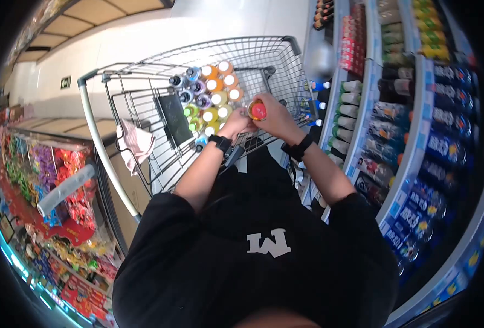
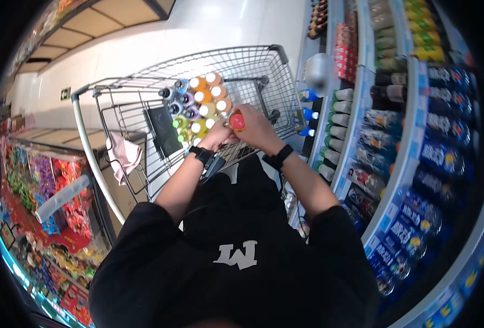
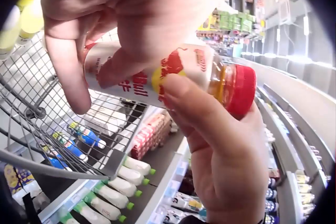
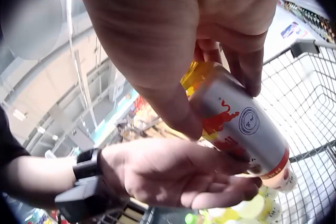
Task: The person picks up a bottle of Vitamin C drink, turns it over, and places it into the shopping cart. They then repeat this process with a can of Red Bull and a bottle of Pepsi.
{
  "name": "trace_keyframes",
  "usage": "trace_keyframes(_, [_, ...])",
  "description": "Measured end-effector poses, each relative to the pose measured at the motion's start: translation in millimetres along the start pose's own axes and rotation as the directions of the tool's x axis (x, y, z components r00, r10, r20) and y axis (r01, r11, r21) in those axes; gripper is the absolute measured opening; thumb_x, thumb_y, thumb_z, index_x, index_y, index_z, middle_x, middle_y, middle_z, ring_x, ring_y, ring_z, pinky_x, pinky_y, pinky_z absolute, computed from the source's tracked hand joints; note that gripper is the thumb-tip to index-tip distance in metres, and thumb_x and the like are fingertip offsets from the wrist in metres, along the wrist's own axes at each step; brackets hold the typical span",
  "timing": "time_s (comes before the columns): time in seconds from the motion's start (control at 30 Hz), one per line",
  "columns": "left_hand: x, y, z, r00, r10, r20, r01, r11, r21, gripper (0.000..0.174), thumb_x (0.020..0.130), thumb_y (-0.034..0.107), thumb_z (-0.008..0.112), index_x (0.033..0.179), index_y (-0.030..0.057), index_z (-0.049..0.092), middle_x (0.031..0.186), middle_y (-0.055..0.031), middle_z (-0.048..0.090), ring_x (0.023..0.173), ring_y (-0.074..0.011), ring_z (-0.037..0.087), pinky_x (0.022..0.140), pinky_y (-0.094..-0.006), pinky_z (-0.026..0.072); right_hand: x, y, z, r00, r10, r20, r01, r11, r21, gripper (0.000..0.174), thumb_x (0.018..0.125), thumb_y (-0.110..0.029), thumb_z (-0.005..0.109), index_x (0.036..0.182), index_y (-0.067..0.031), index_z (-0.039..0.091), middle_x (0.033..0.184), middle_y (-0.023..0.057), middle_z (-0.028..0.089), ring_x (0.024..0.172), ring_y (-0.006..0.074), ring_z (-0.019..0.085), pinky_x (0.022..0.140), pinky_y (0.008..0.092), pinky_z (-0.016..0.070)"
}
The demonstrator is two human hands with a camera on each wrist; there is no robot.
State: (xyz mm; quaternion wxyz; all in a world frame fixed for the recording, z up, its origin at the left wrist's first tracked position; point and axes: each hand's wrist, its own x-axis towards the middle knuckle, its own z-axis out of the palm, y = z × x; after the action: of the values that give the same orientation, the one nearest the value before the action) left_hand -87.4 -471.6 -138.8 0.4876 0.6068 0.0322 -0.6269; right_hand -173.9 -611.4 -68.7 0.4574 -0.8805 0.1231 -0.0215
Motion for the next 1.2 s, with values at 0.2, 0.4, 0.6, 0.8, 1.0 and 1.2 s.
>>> trace_keyframes(0.2, [61, -61, -20, 0.998, -0.029, -0.058, -0.001, 0.885, -0.465, 0.025, 0.097, -0.001, 0.045, 0.120, -0.0064, 0.051, 0.112, -0.0150, 0.062, 0.101, -0.0229, 0.067, 0.094, -0.0330, 0.0560, 38, 77, 48, 0.932, -0.117, 0.345, 0.145, 0.988, -0.058, 0.044, 0.075, -0.005, 0.072, 0.114, -0.0051, 0.052, 0.113, 0.0140, 0.052, 0.101, 0.0378, 0.059, 0.083, 0.0426, 0.0510])
trace_keyframes(0.4, [77, -92, -21, 0.999, 0.026, -0.026, -0.037, 0.670, -0.741, 0.039, 0.089, -0.012, 0.037, 0.127, -0.0039, 0.045, 0.124, -0.0149, 0.055, 0.114, -0.0236, 0.059, 0.106, -0.0385, 0.0472, 49, 120, 82, 0.895, -0.273, 0.354, 0.319, 0.944, -0.080, 0.052, 0.070, -0.004, 0.073, 0.118, -0.0062, 0.053, 0.113, 0.0127, 0.057, 0.104, 0.0352, 0.056, 0.091, 0.0421, 0.0476])
trace_keyframes(0.6, [103, -118, -19, 0.994, -0.004, -0.109, -0.088, 0.561, -0.823, 0.051, 0.083, -0.017, 0.040, 0.131, -0.0013, 0.040, 0.126, -0.0127, 0.052, 0.113, -0.0252, 0.058, 0.105, -0.0413, 0.0459, 50, 150, 111, 0.854, -0.297, 0.427, 0.385, 0.913, -0.135, 0.053, 0.071, -0.004, 0.072, 0.121, -0.0075, 0.055, 0.120, 0.0128, 0.056, 0.108, 0.0349, 0.052, 0.093, 0.0412, 0.0478])
trace_keyframes(0.8, [110, -123, -18, 0.993, -0.021, -0.114, -0.087, 0.514, -0.853, 0.061, 0.081, -0.017, 0.041, 0.137, 0.0067, 0.037, 0.135, -0.0078, 0.047, 0.119, -0.0248, 0.053, 0.102, -0.0428, 0.0446, 47, 170, 135, 0.854, -0.269, 0.444, 0.392, 0.896, -0.210, 0.047, 0.073, -0.005, 0.069, 0.118, -0.0109, 0.058, 0.121, 0.0149, 0.053, 0.114, 0.0362, 0.052, 0.092, 0.0411, 0.0495])
trace_keyframes(1.0, [112, -127, -29, 0.994, 0.002, -0.107, -0.091, 0.545, -0.833, 0.067, 0.081, -0.016, 0.043, 0.141, 0.0123, 0.035, 0.140, -0.0023, 0.043, 0.121, -0.0211, 0.050, 0.101, -0.0413, 0.0430, 50, 169, 144, 0.873, -0.116, 0.473, 0.332, 0.853, -0.404, 0.042, 0.077, -0.008, 0.067, 0.118, -0.0105, 0.058, 0.117, 0.0141, 0.051, 0.108, 0.0357, 0.054, 0.088, 0.0416, 0.0504])
trace_keyframes(1.2, [100, -121, -38, 0.998, -0.007, -0.066, -0.047, 0.623, -0.781, 0.064, 0.087, -0.012, 0.043, 0.145, 0.0111, 0.033, 0.140, -0.0035, 0.042, 0.119, -0.0209, 0.053, 0.100, -0.0381, 0.0441, 47, 168, 146, 0.917, -0.142, 0.374, 0.258, 0.923, -0.284, 0.050, 0.078, -0.010, 0.071, 0.124, -0.0080, 0.051, 0.116, 0.0154, 0.050, 0.107, 0.0357, 0.055, 0.086, 0.0430, 0.0510])
